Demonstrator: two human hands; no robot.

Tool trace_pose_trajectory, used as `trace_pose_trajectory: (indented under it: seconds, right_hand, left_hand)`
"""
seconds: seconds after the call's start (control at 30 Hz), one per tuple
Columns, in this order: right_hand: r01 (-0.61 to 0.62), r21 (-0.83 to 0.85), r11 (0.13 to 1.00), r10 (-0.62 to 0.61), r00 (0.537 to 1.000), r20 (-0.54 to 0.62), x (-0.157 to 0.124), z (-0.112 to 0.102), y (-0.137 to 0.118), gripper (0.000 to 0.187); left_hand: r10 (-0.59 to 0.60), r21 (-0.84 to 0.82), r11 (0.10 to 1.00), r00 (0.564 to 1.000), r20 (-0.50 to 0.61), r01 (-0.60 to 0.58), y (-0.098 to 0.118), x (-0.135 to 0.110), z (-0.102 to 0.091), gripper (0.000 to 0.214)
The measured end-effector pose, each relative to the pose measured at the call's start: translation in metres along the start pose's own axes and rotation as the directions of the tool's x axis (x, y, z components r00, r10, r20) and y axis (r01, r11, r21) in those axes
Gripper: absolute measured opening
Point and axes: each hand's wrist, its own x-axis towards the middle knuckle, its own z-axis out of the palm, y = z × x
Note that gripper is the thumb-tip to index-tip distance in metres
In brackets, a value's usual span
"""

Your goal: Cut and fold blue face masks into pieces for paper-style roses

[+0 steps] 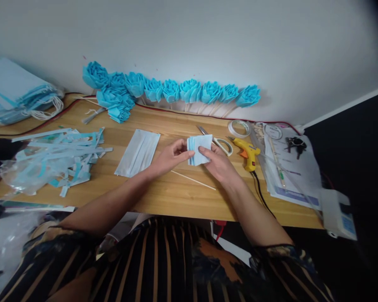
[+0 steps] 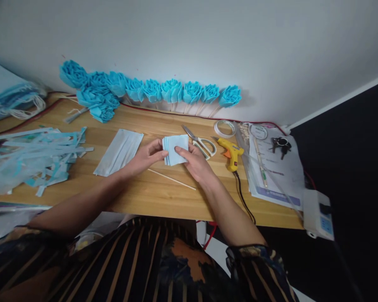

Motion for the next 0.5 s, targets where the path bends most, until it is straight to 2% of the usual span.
trace_pose_trajectory:
  seconds: [0.2, 0.5]
  right_hand:
    - [0.008, -0.037, 0.999, -0.008, 1.0, 0.013, 0.001, -0.002, -0.001, 0.041]
    - [-0.043, 0.12, 0.992, 0.041, 0.999, 0.014, 0.0, -0.001, -0.001, 0.04]
  left_hand:
    - [-0.001, 0.011, 1.0, 0.999, -0.049, 0.001, 0.013, -0.004, -0.002, 0.039]
    - [-0.001, -0.012, 1.0, 1.0, -0.023, 0.001, 0.001, -0.001, -0.003, 0.037]
